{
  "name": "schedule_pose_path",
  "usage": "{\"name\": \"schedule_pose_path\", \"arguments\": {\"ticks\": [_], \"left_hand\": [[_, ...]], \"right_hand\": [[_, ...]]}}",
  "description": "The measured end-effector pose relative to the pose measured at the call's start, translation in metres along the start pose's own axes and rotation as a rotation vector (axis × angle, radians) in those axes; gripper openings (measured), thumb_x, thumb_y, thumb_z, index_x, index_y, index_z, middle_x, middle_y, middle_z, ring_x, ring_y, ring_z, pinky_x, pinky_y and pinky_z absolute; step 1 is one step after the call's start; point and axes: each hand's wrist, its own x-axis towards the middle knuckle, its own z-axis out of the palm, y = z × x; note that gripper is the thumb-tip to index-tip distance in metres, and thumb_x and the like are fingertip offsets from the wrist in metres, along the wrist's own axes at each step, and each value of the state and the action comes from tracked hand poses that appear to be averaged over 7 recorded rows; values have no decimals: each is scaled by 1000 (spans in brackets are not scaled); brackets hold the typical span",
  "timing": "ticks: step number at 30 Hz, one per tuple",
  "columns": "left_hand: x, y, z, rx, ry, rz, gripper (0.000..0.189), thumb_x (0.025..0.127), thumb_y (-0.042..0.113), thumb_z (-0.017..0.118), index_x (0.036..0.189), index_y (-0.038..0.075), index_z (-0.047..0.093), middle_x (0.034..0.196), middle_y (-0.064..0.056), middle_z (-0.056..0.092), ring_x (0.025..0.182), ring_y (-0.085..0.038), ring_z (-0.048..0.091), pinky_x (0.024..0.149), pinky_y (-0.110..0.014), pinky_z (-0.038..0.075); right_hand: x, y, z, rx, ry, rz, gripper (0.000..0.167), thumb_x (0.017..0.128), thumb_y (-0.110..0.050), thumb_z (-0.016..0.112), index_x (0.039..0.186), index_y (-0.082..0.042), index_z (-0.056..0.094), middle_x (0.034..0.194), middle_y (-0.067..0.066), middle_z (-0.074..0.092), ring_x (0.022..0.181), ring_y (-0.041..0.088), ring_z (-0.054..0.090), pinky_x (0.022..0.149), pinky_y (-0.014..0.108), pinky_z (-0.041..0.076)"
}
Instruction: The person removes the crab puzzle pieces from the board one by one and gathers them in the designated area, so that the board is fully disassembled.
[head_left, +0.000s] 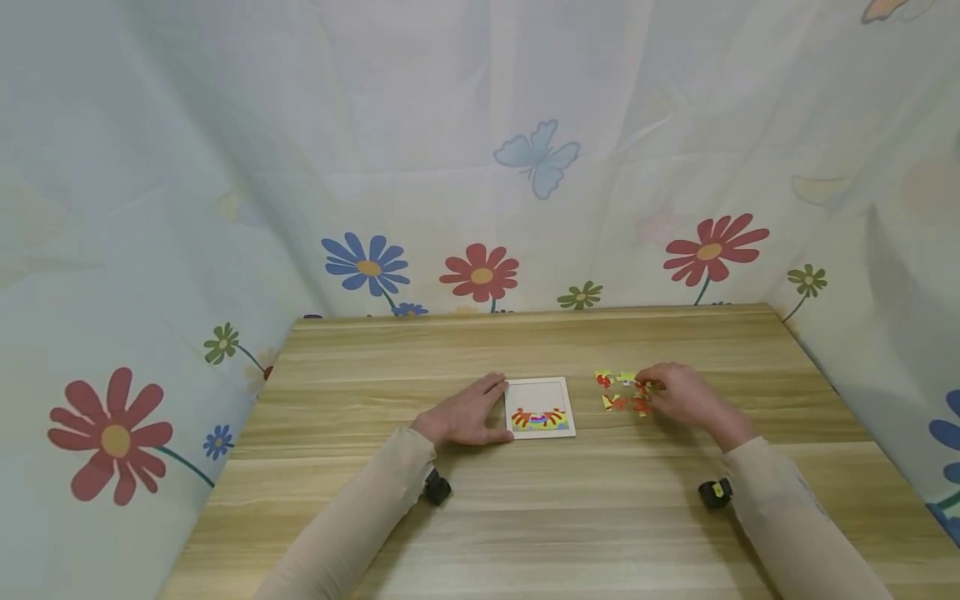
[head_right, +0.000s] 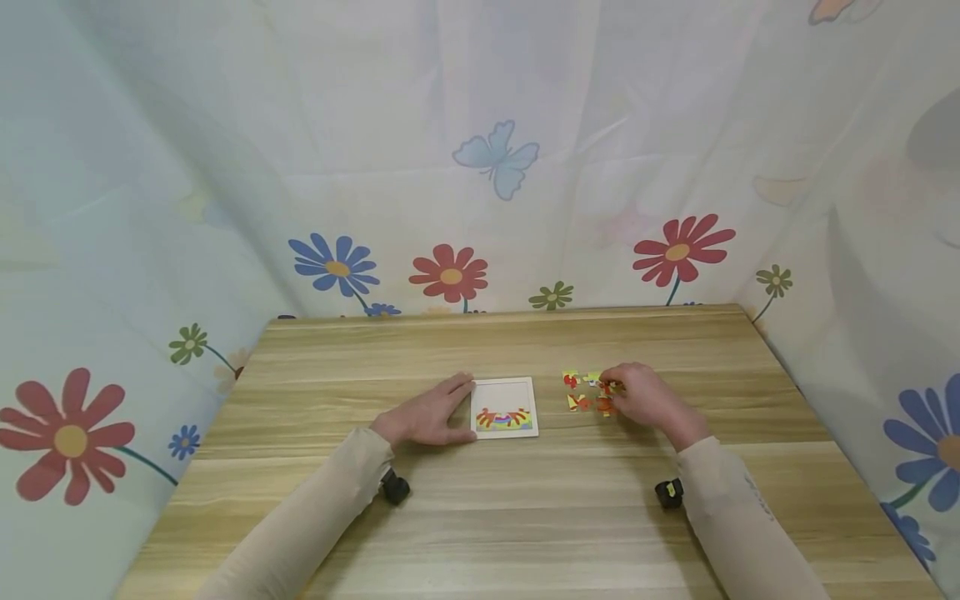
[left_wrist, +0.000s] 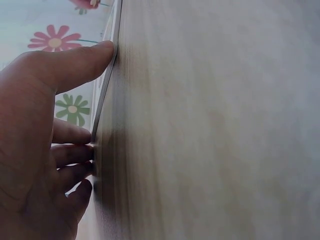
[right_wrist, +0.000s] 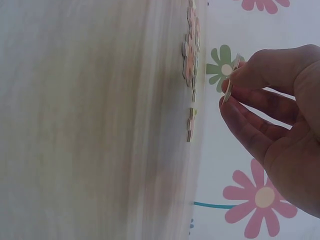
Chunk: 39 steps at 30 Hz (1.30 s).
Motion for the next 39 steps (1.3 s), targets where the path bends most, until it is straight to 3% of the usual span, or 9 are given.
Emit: {"name": "schedule_pose_path", "arguments": {"ticks": [17, 26, 34, 39], "left_hand": [[-1, 0, 0, 6, 5, 1, 97, 86, 66, 58, 154, 5, 25, 162, -10, 19, 150, -24, 17, 121, -37, 21], [-1, 0, 0, 20, -1, 3, 97, 86, 66, 57, 154, 4, 25, 162, -11, 18, 150, -25, 16, 121, -36, 21], [-1, 0, -2, 7, -9, 3, 97, 87, 65, 57, 154, 4, 24, 162, -11, 18, 150, -25, 15, 121, -37, 21], [0, 0, -1, 3, -9, 4, 97, 87, 65, 57, 154, 4, 24, 162, -11, 17, 150, -25, 15, 121, -38, 21]], "right_hand": [[-7, 13, 2, -15, -7, -10, 34, 75, 7, 65, 109, 5, 69, 103, 21, 69, 96, 37, 65, 85, 54, 53], [-13, 15, 1, -18, -39, 33, 38, 73, 9, 62, 110, 4, 70, 106, 20, 70, 100, 38, 64, 87, 55, 51], [-19, 19, 4, -71, -12, -28, 30, 73, 8, 66, 101, -1, 72, 93, 9, 72, 87, 26, 65, 78, 48, 55], [-20, 21, 4, -81, -24, -35, 31, 72, 9, 65, 101, 0, 73, 93, 9, 72, 86, 26, 66, 77, 47, 55]]}}
